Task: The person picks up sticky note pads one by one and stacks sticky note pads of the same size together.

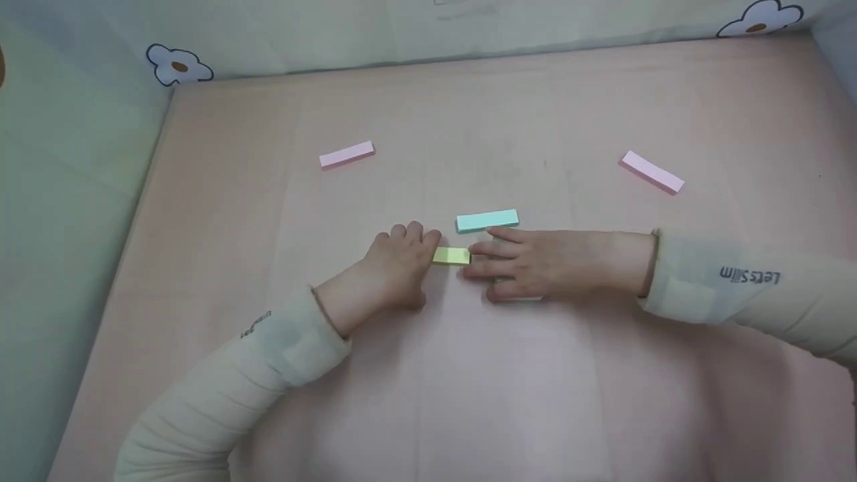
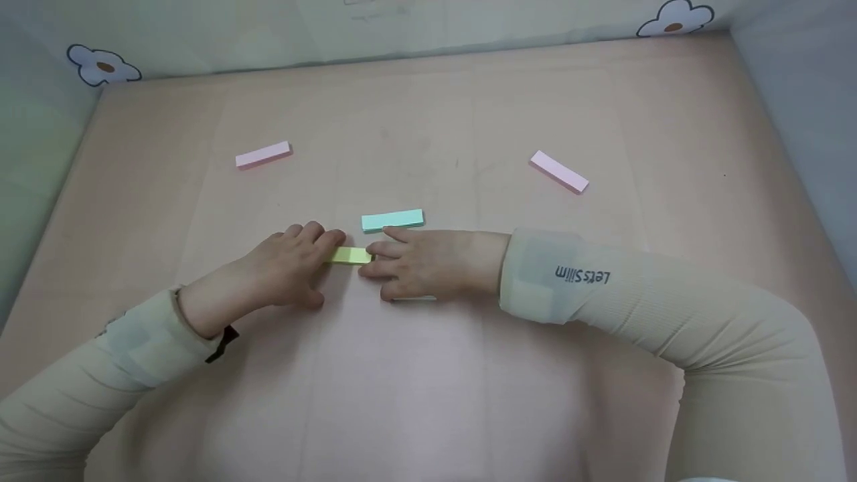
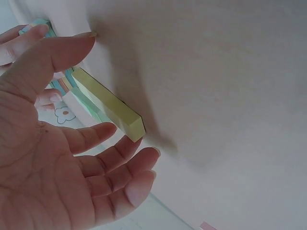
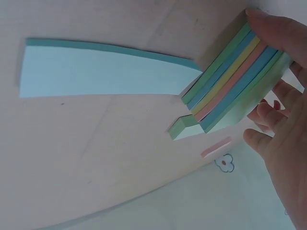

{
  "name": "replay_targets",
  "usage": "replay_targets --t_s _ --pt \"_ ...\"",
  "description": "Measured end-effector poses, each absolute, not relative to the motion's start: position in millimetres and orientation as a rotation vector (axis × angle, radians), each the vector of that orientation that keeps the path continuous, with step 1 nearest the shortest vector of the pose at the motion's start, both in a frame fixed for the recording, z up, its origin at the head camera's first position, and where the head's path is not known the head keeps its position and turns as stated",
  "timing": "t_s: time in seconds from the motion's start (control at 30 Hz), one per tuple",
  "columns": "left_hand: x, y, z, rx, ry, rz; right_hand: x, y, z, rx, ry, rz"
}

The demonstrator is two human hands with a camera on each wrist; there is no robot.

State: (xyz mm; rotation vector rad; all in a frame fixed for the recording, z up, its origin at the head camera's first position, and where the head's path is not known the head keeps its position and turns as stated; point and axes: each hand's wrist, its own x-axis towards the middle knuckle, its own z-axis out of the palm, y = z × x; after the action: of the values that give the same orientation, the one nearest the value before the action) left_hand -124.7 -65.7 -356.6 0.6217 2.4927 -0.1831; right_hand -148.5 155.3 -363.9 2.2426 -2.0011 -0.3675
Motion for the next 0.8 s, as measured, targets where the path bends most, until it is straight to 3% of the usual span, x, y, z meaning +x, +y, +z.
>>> replay_targets --t_s 0.4,0.8 --pt "-124 -64 -357 0.620 2.499 -0.161 -152 166 -353 2.226 -2.082 -0.319" --pt "-123 -75 -358 0.748 2.624 -0.095 -183 239 -313 1.909 -2.488 0.005"
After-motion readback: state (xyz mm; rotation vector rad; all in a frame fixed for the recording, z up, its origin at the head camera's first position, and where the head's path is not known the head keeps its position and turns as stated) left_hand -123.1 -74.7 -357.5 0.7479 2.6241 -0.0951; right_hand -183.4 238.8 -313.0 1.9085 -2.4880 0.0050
